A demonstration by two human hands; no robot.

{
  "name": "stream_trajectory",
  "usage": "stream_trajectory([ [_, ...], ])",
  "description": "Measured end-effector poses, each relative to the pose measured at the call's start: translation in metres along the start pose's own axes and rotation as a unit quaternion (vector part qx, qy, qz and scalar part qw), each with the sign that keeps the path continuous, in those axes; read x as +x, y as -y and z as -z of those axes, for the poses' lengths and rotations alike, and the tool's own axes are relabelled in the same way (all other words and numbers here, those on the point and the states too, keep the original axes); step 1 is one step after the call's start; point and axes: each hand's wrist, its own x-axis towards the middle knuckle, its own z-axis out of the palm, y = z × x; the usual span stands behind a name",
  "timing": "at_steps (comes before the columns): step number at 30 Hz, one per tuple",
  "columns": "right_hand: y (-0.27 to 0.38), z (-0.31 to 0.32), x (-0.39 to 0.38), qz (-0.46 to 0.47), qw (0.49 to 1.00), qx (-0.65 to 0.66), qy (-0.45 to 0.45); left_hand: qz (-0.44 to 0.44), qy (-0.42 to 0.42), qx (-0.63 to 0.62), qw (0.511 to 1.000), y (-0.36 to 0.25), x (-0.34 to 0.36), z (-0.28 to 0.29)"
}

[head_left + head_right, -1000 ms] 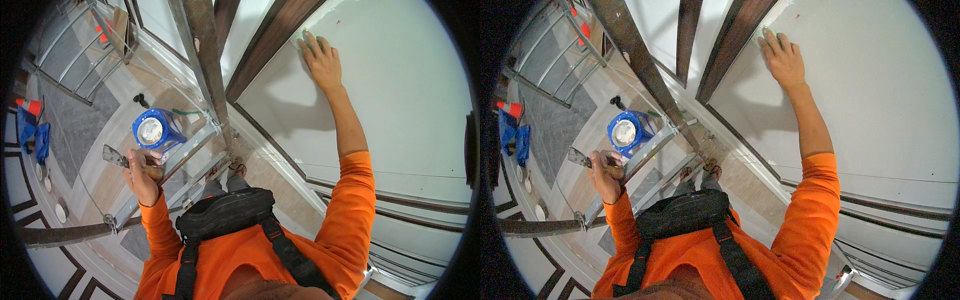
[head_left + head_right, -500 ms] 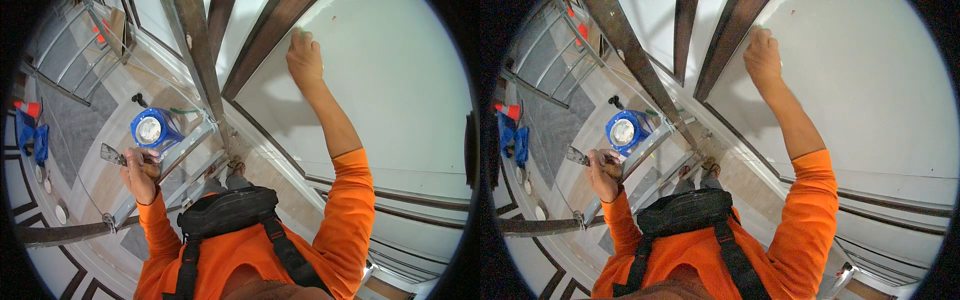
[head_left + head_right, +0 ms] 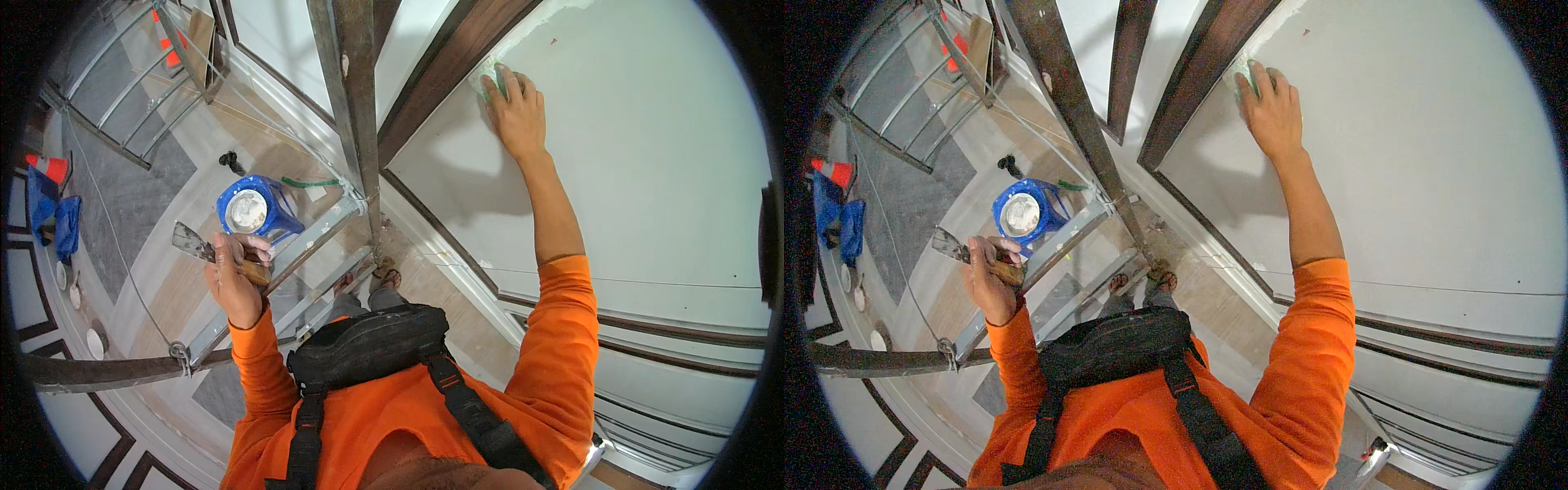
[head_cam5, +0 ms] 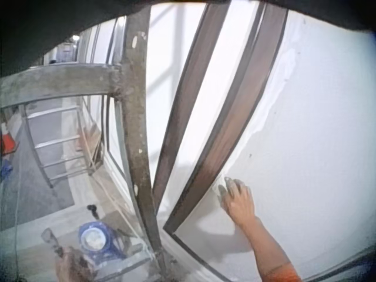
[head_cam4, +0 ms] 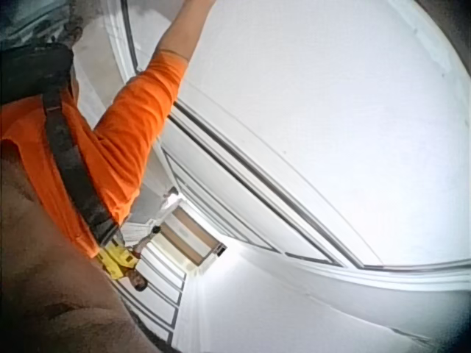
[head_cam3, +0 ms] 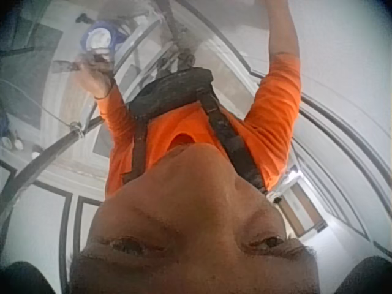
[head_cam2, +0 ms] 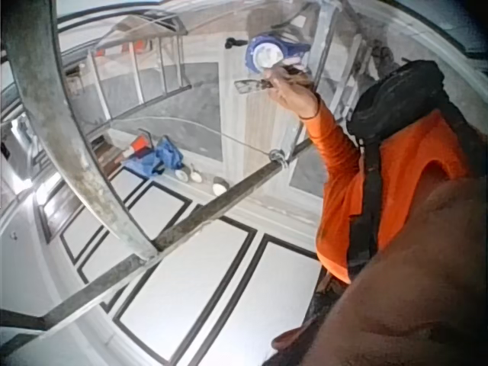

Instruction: The person uses a putty knife to scrape filler onto a larger spreader and applies it to a wall to patch holes and smooth the surface.

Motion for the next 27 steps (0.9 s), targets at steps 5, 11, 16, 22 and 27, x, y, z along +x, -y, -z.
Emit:
stream_trajectory([
  [5, -0.002, -0.012, 0.003, 0.002, 1.0, -0.003, -0.008, 0.007, 0.002, 0.011, 1.0, -0.003, 0.001, -0.001],
  [11, -0.005, -0.021, 0.002, 0.023, 0.999, -0.041, 0.005, 0.01, -0.003, 0.032, 0.999, -0.002, 0.001, 0.0],
  [16, 0.02, -0.012, 0.014, 0.01, 0.983, -0.15, 0.108, 0.018, -0.008, 0.021, 1.0, -0.001, 0.0, -0.002],
  [22, 0.044, 0.06, -0.019, -0.123, 0.964, 0.223, 0.076, 0.033, 0.089, 0.043, 0.995, 0.003, -0.012, 0.018],
  [27, 0.102, 0.089, -0.099, -0.498, 0.309, 0.807, 0.072, 0.124, 0.3, 0.093, 0.941, -0.016, -0.027, -0.034],
])
